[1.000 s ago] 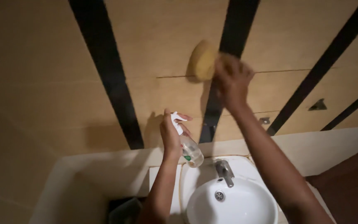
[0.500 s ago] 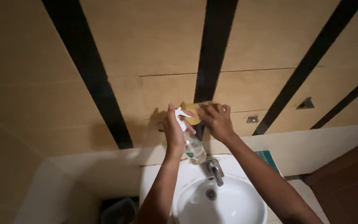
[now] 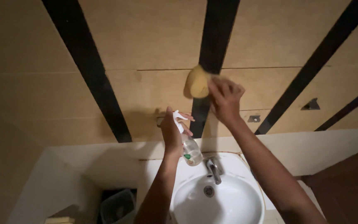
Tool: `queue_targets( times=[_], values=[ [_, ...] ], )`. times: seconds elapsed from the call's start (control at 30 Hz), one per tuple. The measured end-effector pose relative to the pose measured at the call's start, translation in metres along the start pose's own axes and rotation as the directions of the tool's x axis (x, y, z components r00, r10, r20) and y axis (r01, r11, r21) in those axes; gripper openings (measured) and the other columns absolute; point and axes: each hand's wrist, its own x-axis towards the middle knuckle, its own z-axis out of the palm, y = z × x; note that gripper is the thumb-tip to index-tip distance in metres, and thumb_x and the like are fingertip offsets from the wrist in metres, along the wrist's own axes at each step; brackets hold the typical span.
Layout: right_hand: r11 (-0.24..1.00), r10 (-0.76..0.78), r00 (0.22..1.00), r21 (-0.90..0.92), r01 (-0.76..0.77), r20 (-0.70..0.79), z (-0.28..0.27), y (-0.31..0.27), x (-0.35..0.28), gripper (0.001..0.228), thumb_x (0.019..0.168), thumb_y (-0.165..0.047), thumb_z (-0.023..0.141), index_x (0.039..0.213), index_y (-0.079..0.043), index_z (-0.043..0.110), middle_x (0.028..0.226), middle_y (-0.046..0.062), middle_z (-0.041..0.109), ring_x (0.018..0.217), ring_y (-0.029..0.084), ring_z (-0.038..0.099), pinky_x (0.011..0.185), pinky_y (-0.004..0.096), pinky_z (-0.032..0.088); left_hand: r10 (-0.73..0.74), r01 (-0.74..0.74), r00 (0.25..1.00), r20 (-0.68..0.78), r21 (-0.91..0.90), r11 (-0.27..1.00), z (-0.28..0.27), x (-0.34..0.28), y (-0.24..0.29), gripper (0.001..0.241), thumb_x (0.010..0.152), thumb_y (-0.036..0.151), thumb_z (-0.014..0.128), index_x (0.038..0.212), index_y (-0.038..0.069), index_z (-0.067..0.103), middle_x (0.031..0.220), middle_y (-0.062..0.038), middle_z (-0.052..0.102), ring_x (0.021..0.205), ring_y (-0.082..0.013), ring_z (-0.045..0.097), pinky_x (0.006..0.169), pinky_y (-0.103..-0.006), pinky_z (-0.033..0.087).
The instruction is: The person cleans the bathroom wall above the sink using a spray bottle and a yellow sponge. They repeatedly spray the wall and wipe it down with the sponge, focusing on the area between the black vertical stripes.
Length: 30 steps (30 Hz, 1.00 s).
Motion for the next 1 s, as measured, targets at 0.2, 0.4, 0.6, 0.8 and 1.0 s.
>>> queue_targets(
  times=[0.2, 0.4, 0.6, 0.8, 1.0],
  values=[
    [0.995, -0.077, 0.974, -0.045, 0.088, 0.212, 0.021, -0.003, -0.063, 0.061, 0.081, -0.014, 0.079, 0.14, -0.02, 0.063, 0.147, 0.001, 0.057, 0.128, 0.03, 0.048, 0.098, 0.055, 0.032, 0.08, -0.08, 0.997, -0.004, 0.004, 0.997, 0.0, 0.001, -0.003, 0.073, 0.106, 0.055, 0.025, 0.08, 0.001, 0.066, 0.077, -0.017, 0.074, 0.04, -0.021, 0.054, 0.044, -0.0335, 0.046],
    [0.977, -0.207, 0.914, 0.023, 0.213, 0.349, 0.023, -0.004, -0.099, 0.058, 0.082, -0.013, 0.071, 0.139, -0.022, 0.061, 0.147, 0.0, 0.056, 0.13, 0.027, 0.048, 0.098, 0.056, 0.034, -0.015, 0.015, 0.998, -0.055, -0.003, 1.0, -0.001, 0.004, -0.022, 0.074, 0.108, 0.056, 0.027, 0.08, 0.001, 0.068, 0.061, -0.02, 0.063, 0.037, -0.0236, 0.053, 0.042, -0.0333, 0.047],
    [0.987, -0.149, 0.881, 0.013, 0.16, 0.449, 0.029, -0.003, -0.128, 0.064, 0.08, -0.008, 0.066, 0.141, -0.027, 0.06, 0.142, -0.001, 0.054, 0.13, 0.026, 0.047, 0.105, 0.056, 0.033, 0.128, -0.129, 0.992, -0.022, -0.075, 0.989, 0.009, -0.005, -0.023, 0.064, 0.106, 0.051, 0.03, 0.08, 0.003, 0.063, 0.075, -0.016, 0.075, 0.038, -0.023, 0.056, 0.04, -0.0324, 0.045],
    [0.994, -0.087, 0.905, -0.017, 0.104, 0.417, -0.01, 0.003, -0.122, 0.069, 0.075, -0.007, 0.069, 0.141, -0.022, 0.059, 0.148, 0.002, 0.052, 0.13, 0.028, 0.048, 0.101, 0.055, 0.033, 0.115, -0.11, 0.987, -0.115, 0.046, 0.993, 0.065, -0.019, 0.019, 0.07, 0.106, 0.046, 0.03, 0.07, 0.002, 0.07, 0.07, -0.014, 0.072, 0.039, -0.0189, 0.054, 0.037, -0.0296, 0.041],
    [0.999, 0.012, 0.942, -0.05, 0.005, 0.334, -0.05, 0.022, -0.121, 0.061, 0.08, -0.009, 0.073, 0.138, -0.021, 0.062, 0.143, 0.004, 0.055, 0.127, 0.03, 0.049, 0.098, 0.055, 0.032, 0.236, -0.237, 0.966, -0.102, 0.003, 0.972, 0.106, 0.021, -0.003, 0.075, 0.109, 0.048, 0.031, 0.063, -0.002, 0.062, 0.059, -0.016, 0.066, 0.036, -0.0193, 0.054, 0.036, -0.029, 0.041]
  ],
)
